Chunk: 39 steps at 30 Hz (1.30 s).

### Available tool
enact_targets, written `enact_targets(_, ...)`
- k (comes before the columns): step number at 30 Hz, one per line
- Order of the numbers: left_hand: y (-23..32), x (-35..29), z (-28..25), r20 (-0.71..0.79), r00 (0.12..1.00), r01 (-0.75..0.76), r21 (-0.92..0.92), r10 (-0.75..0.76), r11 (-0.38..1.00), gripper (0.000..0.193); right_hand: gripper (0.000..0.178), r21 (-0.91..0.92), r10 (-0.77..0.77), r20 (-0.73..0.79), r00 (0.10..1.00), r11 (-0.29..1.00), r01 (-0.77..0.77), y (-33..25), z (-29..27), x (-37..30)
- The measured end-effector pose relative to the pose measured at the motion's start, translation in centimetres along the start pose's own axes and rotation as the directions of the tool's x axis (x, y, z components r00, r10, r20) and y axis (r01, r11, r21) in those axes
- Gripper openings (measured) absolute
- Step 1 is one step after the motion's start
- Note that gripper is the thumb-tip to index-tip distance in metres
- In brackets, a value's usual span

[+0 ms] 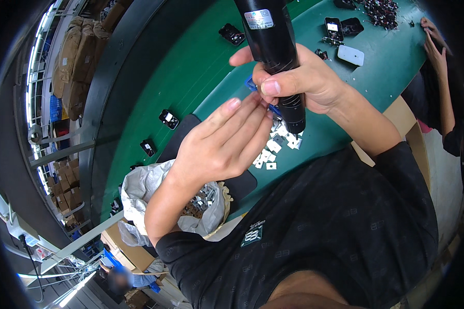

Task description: Assemble electronic components using an electric screwdriver.

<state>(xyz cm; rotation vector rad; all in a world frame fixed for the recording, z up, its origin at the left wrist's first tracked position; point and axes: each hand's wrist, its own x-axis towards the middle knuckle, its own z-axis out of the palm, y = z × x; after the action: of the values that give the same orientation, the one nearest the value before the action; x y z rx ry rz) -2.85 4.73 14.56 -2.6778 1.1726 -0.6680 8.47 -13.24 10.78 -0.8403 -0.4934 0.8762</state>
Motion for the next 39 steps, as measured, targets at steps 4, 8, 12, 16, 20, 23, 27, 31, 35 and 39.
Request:
enact_targets(4, -0.2, -1.2, -0.4, 0.002, 1.000, -0.025, 0.079, 0.025, 0.997, 0.023, 0.057, -0.058, -0.124, 0.085, 0.989, 0.990, 0.129, -0.4, -0.7, -0.4)
enact_targets(8, -0.6, -1.5, -0.6, 0.002, 0.999, -0.053, 0.104, 0.054, 0.993, 0.026, 0.058, -0.119, -0.127, 0.084, 0.988, 0.984, 0.137, -0.4, -0.9, -0.7)
enact_targets(12, -0.8, -1.3, -0.8, -0.006, 0.997, -0.070, 0.109, 0.071, 0.992, 0.024, 0.055, -0.111, -0.150, 0.086, 0.985, 0.981, 0.159, -0.2, -0.8, -0.8)
enact_targets(16, -1.0, -1.0, -0.9, 0.032, 0.998, -0.059, 0.117, 0.056, 0.991, 0.021, 0.052, -0.094, -0.154, 0.097, 0.983, 0.982, 0.164, 0.1, -1.2, -0.9)
enact_targets(20, -1.0, -0.7, -0.8, 0.048, 0.996, -0.075, 0.123, 0.069, 0.990, 0.018, 0.049, -0.120, -0.144, 0.064, 0.988, 0.981, 0.150, 0.3, -0.9, -1.0)
enact_targets(23, -1.0, -0.7, -0.7, 0.058, 0.995, -0.087, 0.134, 0.080, 0.987, 0.017, 0.046, -0.115, -0.124, 0.026, 0.992, 0.985, 0.127, 0.6, -0.8, -1.1)
enact_targets(27, -1.3, -0.5, -1.2, 0.116, 0.983, -0.161, 0.165, 0.143, 0.973, 0.017, 0.043, -0.051, -0.088, 0.009, 0.996, 0.995, 0.088, 0.3, -0.6, -1.2)
enact_targets(31, -1.4, 0.2, -1.7, 0.184, 0.968, -0.212, 0.222, 0.172, 0.952, 0.021, 0.044, -0.074, -0.119, 0.004, 0.993, 0.990, 0.118, 0.6, -0.7, -1.0)
enact_targets(35, -1.8, 0.1, -1.8, 0.187, 0.963, -0.238, 0.244, 0.195, 0.940, 0.021, 0.047, -0.178, -0.112, -0.012, 0.994, 0.978, 0.108, 0.2, -0.7, -0.7)
enact_targets(39, -2.0, 0.4, -2.7, 0.214, 0.952, -0.271, 0.269, 0.217, 0.924, 0.020, 0.047, -0.138, -0.082, -0.064, 0.995, 0.988, 0.072, 0.1, -0.3, -0.9)
